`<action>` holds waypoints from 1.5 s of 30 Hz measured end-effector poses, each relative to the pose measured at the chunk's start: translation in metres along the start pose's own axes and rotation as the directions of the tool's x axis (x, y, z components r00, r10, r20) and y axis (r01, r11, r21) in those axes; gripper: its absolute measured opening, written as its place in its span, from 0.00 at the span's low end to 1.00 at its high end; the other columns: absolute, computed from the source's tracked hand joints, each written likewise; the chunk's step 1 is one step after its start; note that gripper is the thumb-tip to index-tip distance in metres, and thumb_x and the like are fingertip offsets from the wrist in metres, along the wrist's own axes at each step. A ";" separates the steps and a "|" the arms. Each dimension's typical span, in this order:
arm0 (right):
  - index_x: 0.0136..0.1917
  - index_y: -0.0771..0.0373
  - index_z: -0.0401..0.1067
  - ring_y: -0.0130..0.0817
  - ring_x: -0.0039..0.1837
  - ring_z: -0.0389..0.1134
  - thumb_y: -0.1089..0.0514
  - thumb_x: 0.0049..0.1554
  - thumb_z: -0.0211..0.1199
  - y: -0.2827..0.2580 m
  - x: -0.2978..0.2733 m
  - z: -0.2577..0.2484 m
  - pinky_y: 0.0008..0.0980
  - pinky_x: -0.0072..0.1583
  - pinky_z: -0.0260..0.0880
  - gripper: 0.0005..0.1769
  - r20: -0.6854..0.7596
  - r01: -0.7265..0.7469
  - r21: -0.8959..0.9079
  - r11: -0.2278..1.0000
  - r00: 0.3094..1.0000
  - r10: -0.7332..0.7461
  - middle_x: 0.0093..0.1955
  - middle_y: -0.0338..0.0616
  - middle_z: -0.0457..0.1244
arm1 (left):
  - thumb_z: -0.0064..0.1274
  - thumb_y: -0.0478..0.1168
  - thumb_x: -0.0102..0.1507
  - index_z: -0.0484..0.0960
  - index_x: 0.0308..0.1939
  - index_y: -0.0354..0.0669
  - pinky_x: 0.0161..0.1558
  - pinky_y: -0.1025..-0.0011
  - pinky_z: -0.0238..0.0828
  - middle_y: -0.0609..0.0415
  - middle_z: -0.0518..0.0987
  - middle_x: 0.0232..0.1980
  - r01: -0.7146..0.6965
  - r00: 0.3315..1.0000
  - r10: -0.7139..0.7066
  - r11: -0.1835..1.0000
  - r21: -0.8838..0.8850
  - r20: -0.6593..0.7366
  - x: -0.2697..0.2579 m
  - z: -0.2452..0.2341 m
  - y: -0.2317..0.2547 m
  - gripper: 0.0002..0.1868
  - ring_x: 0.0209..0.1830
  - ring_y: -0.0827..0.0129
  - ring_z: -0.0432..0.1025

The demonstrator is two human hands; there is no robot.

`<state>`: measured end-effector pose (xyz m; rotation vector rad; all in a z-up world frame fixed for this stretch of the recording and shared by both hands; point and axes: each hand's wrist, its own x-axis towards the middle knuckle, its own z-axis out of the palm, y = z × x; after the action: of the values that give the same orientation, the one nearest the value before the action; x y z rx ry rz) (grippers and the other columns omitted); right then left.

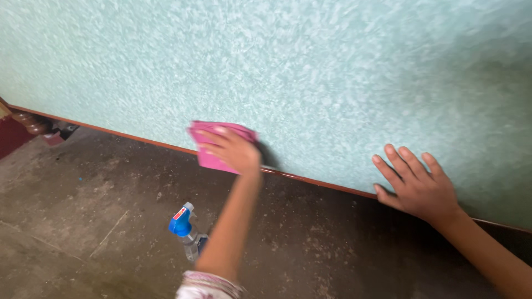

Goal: The person wipes a light green textured wall with a pink cloth, using both hands to scrub the surface. They occasionally spray the wall with a blue spray bottle and continue wiping along the lower section near the baseboard.

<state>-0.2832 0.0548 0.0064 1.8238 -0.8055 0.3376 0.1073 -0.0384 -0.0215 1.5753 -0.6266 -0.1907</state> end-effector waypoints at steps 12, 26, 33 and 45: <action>0.81 0.34 0.61 0.44 0.81 0.46 0.25 0.64 0.46 -0.002 -0.010 0.023 0.53 0.80 0.34 0.36 -0.073 0.052 -0.060 0.997 0.996 -0.056 0.79 0.50 0.56 | 0.28 0.53 0.77 0.24 0.82 0.43 0.82 0.44 0.25 0.32 0.25 0.83 0.085 0.996 -0.093 0.948 0.306 0.011 0.224 -0.039 -0.134 0.40 0.84 0.35 0.24; 0.79 0.35 0.63 0.39 0.82 0.48 0.36 0.63 0.52 -0.002 0.016 -0.028 0.46 0.80 0.35 0.31 -0.072 -0.032 0.087 0.996 0.997 0.038 0.81 0.44 0.55 | 0.23 0.56 0.74 0.30 0.81 0.42 0.79 0.47 0.25 0.31 0.23 0.82 -0.127 0.944 0.118 0.992 0.009 0.309 -0.179 -0.021 0.055 0.39 0.83 0.39 0.22; 0.72 0.51 0.66 0.41 0.79 0.52 0.51 0.60 0.58 -0.051 0.045 -0.063 0.47 0.77 0.52 0.27 -0.239 0.127 0.573 0.810 0.971 0.017 0.80 0.46 0.52 | 0.47 0.21 0.54 0.39 0.82 0.50 0.76 0.56 0.47 0.36 0.35 0.83 -0.426 0.756 0.234 0.885 0.188 0.611 -0.173 -0.084 0.062 0.56 0.82 0.44 0.41; 0.83 0.58 0.44 0.33 0.84 0.38 0.50 0.63 0.46 -0.118 0.092 -0.037 0.43 0.80 0.34 0.38 0.170 0.053 0.217 0.975 0.981 -0.091 0.86 0.40 0.39 | 0.41 0.20 0.56 0.57 0.73 0.46 0.60 0.51 0.67 0.42 0.71 0.69 -0.596 0.660 0.382 0.791 0.141 0.647 -0.102 -0.118 0.049 0.40 0.66 0.45 0.68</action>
<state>-0.1322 0.0797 -0.0107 2.1011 -0.8503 0.2204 0.0660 0.1153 0.0147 1.6006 -1.6537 -0.1575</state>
